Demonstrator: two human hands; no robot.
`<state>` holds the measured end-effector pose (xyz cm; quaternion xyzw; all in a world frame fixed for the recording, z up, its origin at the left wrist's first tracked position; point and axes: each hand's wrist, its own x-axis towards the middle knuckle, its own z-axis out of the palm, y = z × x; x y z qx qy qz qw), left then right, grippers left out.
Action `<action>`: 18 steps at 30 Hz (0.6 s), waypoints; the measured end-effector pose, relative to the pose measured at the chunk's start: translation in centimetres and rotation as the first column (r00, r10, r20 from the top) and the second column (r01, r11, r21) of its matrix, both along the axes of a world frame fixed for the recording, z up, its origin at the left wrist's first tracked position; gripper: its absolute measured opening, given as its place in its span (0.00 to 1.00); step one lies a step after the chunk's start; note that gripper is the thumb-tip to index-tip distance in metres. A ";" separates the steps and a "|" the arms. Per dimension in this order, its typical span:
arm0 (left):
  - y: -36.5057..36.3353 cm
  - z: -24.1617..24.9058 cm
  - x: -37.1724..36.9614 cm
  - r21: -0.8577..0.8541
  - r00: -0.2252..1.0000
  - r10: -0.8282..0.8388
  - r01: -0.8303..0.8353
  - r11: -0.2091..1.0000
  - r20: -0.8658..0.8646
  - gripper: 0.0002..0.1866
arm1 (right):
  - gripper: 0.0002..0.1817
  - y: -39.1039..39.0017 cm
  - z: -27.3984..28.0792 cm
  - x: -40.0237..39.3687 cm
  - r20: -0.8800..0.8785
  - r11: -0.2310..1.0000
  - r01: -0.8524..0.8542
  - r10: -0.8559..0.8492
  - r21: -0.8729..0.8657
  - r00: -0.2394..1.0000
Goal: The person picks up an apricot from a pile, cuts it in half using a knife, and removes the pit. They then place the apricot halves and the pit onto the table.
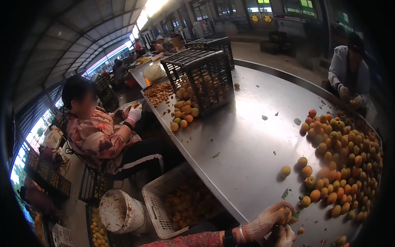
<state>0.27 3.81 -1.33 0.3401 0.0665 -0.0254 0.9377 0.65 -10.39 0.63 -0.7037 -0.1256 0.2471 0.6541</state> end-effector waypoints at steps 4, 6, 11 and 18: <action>-0.1 2.1 -0.1 -0.096 0.996 -0.005 -0.004 0.995 -0.093 0.14 | 0.14 -0.3 -2.7 0.5 -0.074 0.997 0.082 -0.081 0.004 0.994; -0.2 1.7 -0.1 -0.144 0.994 -0.038 0.023 0.989 -0.105 0.16 | 0.13 -0.7 -3.9 1.1 -0.004 0.993 0.121 -0.121 -0.001 0.993; -0.9 -0.3 -0.1 0.103 0.998 -0.054 0.050 0.993 0.037 0.23 | 0.13 -0.3 -4.2 1.2 0.267 0.988 0.149 -0.154 0.040 0.951; -1.8 1.2 0.1 -0.101 0.996 -0.006 -0.002 0.995 -0.086 0.22 | 0.10 -1.4 -0.1 1.5 -0.056 0.985 -0.173 0.172 -0.010 0.983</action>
